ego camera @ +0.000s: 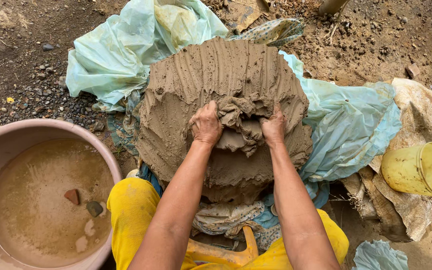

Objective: The person is wedging a large mound of clay by hand, repeatedly pushing, folding, and kneading the mass on a plastic-covered surface. They occasionally pull off smaller pieces of clay and work them between their hands before reincorporating them into the main mass.

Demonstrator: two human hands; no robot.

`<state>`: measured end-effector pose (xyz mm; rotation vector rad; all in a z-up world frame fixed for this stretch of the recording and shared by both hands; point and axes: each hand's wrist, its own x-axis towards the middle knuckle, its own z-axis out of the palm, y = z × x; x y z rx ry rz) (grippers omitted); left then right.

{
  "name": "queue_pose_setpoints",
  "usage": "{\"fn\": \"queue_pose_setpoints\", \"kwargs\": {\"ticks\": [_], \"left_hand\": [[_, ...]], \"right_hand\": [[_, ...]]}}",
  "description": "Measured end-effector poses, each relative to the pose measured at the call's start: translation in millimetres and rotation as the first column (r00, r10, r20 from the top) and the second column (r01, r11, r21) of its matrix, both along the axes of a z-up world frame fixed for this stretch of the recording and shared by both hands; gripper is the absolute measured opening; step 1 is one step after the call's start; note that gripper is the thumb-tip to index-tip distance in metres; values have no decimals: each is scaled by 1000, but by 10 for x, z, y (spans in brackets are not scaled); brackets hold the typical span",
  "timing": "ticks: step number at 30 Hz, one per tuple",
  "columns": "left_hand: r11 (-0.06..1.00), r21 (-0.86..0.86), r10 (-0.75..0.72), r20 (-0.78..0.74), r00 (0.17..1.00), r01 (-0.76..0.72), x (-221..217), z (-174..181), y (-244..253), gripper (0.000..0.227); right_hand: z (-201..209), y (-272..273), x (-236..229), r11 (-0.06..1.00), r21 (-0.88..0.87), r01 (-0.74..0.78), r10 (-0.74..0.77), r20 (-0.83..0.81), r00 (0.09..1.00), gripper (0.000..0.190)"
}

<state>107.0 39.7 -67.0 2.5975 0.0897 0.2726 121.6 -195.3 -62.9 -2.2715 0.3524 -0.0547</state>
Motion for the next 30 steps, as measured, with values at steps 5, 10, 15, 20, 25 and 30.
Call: {"fn": "queue_pose_setpoints", "kwargs": {"ticks": [5,10,15,20,25,30], "left_hand": [[996,91,-18,112,994,8,38,229,20,17],[998,65,-26,121,992,18,-7,334,27,24],[999,43,-14,49,999,12,9,228,11,26],[996,85,10,157,988,-24,-47,179,-1,27],[999,32,-7,136,991,3,-12,153,1,25],[999,36,-2,100,995,-1,-13,333,16,28]], "right_hand": [[502,33,-726,782,575,-239,169,172,970,130],[456,458,-935,947,275,-166,74,315,946,141],[170,406,-618,838,543,-53,-136,303,943,98],[-487,131,-116,882,341,326,-381,108,918,30],[-603,-16,-134,941,162,298,-312,64,948,35],[154,228,-1072,911,367,-188,108,228,968,136]]}}
